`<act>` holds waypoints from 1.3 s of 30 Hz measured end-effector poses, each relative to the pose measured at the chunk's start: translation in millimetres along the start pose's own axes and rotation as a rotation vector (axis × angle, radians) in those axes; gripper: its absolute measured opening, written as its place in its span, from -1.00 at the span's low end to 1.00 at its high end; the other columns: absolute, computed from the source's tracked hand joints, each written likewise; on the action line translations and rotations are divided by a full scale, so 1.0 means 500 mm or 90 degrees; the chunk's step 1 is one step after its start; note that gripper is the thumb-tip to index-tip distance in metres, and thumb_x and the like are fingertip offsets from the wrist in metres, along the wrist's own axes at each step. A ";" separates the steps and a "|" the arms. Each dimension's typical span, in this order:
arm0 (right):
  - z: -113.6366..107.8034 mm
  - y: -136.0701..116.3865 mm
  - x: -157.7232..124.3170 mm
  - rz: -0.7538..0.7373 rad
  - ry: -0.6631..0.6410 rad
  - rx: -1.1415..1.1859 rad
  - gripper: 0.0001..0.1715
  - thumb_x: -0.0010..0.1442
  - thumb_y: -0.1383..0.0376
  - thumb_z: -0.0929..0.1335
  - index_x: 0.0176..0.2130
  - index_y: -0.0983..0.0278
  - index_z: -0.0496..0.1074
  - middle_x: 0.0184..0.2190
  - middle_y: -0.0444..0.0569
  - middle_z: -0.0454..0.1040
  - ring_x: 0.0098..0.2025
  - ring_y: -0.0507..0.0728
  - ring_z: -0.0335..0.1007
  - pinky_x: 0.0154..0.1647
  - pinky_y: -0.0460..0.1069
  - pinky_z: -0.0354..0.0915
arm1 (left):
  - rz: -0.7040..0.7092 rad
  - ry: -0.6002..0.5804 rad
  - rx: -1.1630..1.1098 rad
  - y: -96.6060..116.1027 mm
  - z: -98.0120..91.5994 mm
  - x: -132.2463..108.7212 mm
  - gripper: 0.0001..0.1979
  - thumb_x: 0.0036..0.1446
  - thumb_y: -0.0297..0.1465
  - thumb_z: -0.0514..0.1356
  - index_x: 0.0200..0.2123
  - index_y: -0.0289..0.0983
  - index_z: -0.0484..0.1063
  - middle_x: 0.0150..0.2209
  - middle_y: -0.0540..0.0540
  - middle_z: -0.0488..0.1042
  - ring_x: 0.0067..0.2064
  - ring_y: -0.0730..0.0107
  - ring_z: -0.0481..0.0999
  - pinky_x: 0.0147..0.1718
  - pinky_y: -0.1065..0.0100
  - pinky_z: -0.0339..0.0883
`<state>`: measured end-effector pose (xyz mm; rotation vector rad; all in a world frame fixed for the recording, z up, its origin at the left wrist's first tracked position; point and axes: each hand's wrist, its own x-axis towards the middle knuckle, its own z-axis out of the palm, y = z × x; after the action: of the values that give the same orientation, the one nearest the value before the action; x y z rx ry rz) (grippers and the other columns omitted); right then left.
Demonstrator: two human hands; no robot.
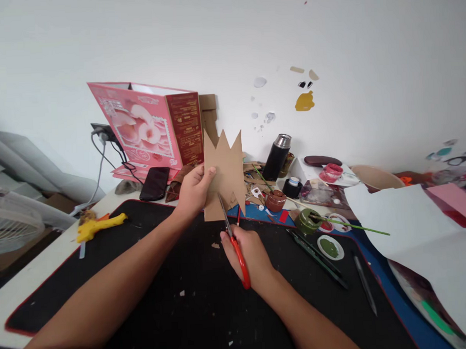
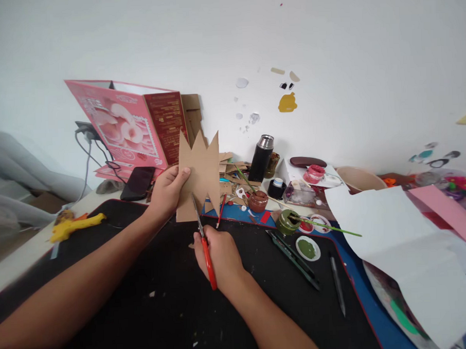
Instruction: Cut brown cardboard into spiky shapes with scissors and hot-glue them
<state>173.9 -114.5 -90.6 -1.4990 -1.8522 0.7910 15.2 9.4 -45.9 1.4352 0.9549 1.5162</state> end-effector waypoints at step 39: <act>-0.037 -0.014 0.005 0.040 -0.153 0.168 -0.35 0.15 -0.06 0.66 0.03 0.23 0.53 -0.47 -0.20 0.57 -0.37 0.18 0.62 -0.28 -0.04 0.35 | -0.002 -0.031 0.022 0.019 -0.010 0.011 -0.52 0.15 0.11 0.39 -0.37 -0.19 0.49 -0.43 -0.05 0.58 -0.41 0.27 0.50 -0.33 0.28 0.47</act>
<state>183.8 -112.1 -73.4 -1.3459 -1.7894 1.2406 9.8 10.9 -35.3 1.4885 0.9582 1.4619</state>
